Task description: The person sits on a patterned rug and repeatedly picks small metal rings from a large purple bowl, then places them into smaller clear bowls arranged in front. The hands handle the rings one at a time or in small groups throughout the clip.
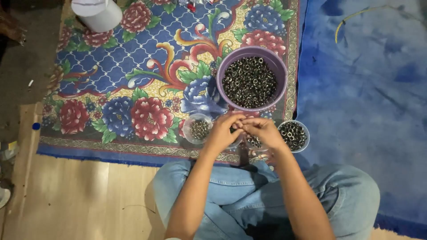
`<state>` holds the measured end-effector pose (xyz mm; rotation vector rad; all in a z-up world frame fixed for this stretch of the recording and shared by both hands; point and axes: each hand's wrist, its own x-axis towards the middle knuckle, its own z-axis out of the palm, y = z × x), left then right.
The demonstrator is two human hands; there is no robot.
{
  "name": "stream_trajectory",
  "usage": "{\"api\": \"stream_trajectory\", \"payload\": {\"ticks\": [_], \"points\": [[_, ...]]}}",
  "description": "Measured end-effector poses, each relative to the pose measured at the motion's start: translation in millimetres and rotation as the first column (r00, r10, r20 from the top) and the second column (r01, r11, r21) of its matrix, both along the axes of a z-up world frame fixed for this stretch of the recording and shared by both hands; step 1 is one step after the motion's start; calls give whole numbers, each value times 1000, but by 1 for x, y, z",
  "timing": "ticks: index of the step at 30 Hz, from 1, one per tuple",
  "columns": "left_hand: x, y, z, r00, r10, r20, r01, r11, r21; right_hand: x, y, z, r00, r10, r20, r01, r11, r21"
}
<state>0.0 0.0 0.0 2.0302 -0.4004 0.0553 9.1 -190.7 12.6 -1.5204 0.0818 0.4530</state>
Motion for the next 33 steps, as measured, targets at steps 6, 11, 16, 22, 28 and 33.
{"api": "stream_trajectory", "payload": {"ticks": [6, 11, 16, 22, 28, 33], "points": [[5, 4, -4, 996, 81, -48, -81, 997, 2, 4, -20, -32, 988, 108, 114, 0, 727, -686], [9, 5, 8, 993, 91, -74, -89, 995, 35, 10, -15, -40, 980, 200, 7, -105, 547, -830], [18, 2, -2, 987, 118, -111, -106, 989, 106, 56, -11, -32, 964, 192, 186, 47, 562, -826], [20, -1, -11, 984, 109, -142, -98, 992, 84, 150, -22, -92, 916, 275, 293, 176, 382, -907], [24, 1, -6, 987, 105, -119, -99, 994, 53, 164, -3, -63, 885, 420, 199, 128, 192, -973], [27, 1, -4, 986, 106, -127, -100, 993, 57, 171, -1, -83, 857, 514, 40, 34, 20, -999]]}}
